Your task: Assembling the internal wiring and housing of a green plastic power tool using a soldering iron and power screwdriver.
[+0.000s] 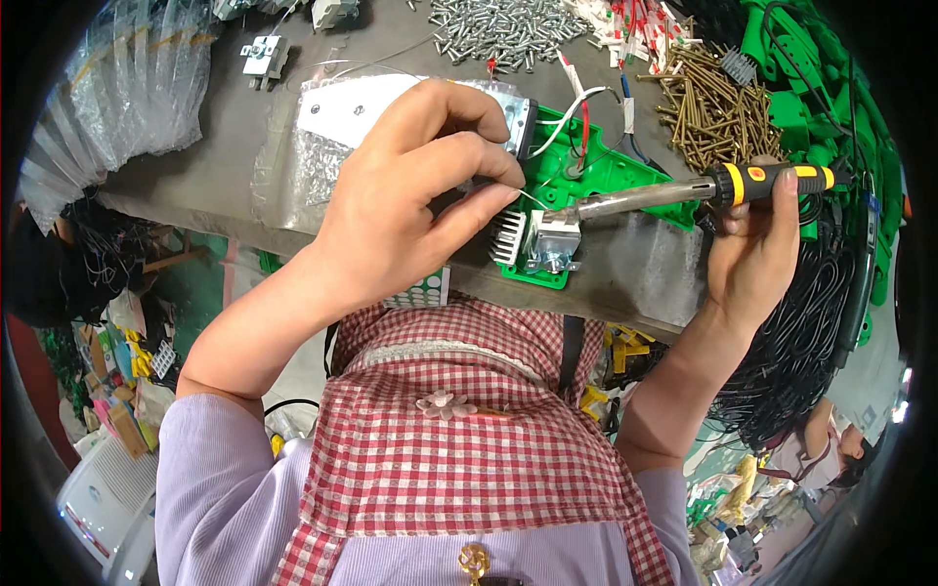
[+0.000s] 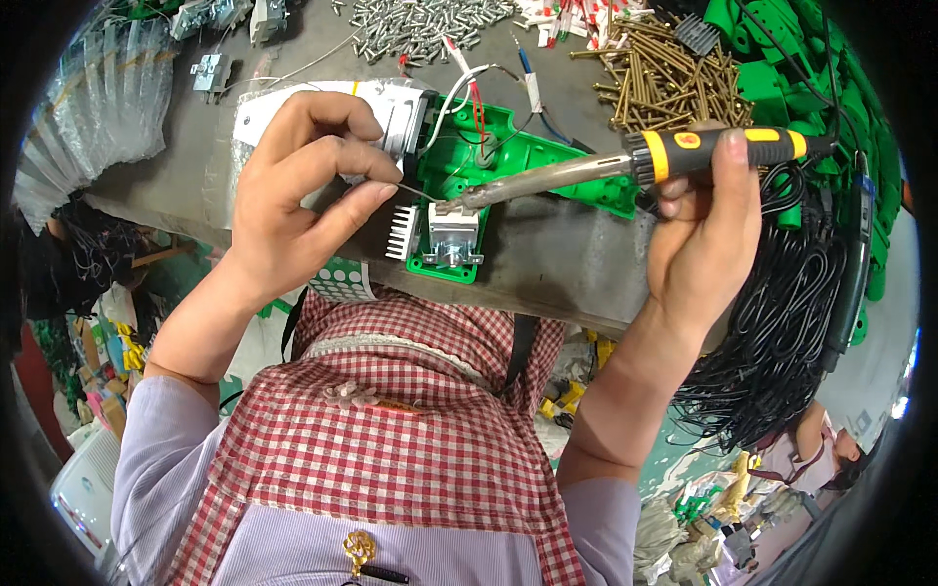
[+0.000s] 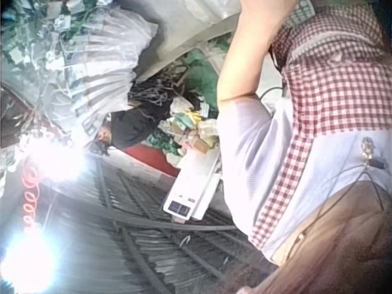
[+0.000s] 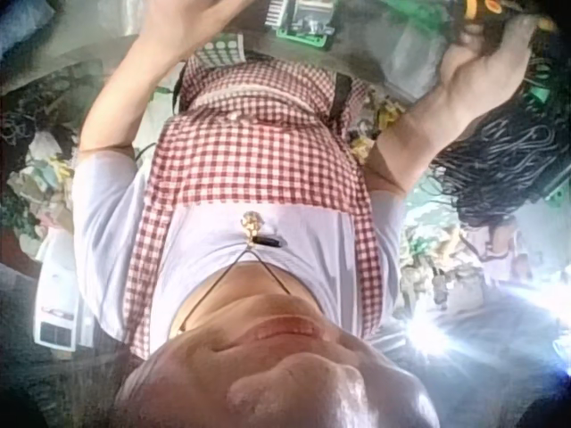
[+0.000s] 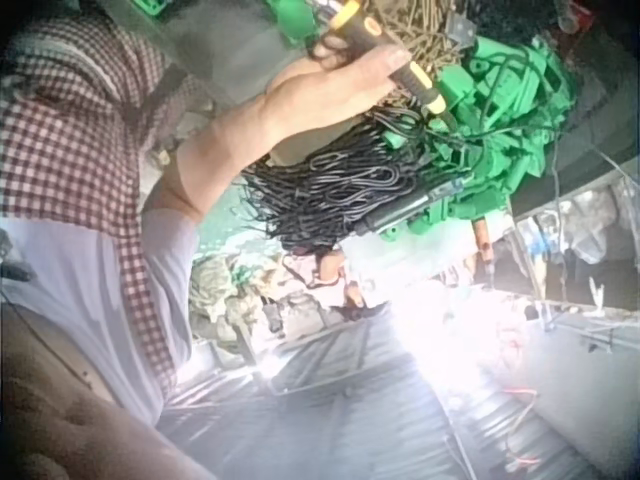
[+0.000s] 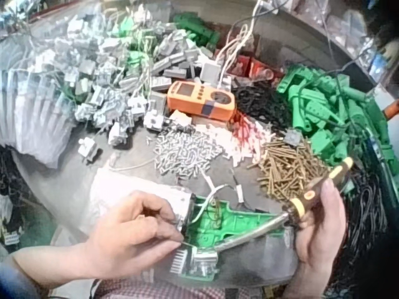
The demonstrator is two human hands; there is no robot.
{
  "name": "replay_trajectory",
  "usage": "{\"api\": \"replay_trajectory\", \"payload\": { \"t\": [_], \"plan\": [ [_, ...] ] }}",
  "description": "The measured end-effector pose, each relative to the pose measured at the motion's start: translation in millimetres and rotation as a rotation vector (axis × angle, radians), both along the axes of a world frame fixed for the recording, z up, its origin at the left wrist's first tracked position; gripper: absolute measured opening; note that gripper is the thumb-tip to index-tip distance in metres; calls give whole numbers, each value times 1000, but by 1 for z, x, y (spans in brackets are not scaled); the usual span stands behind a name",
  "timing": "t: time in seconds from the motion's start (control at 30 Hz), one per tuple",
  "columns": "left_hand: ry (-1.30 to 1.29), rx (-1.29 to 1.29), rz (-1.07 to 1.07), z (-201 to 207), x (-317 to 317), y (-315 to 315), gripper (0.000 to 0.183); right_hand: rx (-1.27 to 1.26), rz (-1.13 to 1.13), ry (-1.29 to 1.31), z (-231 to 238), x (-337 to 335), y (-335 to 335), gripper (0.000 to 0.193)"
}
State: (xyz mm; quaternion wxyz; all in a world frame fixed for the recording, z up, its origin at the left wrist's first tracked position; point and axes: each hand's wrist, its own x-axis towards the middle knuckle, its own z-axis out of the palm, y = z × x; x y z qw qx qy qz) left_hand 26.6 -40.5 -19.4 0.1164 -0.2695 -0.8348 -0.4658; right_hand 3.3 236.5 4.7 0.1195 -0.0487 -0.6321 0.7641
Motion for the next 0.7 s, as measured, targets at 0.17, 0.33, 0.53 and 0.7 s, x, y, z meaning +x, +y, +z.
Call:
{"api": "replay_trajectory", "payload": {
  "t": [0.17,0.33,0.53,0.7],
  "plan": [
    [13,-7,3,-1,2,2,17,38,-14,-26,0,-3,-6,29],
    [16,4,1,-2,1,2,17,62,-39,-30,3,-9,-14,29],
    [-3,26,15,-4,0,5,16,114,-22,-45,2,-18,-12,28],
    [186,-342,160,11,-10,-20,12,90,-12,-37,1,-20,-11,27]
  ]
}}
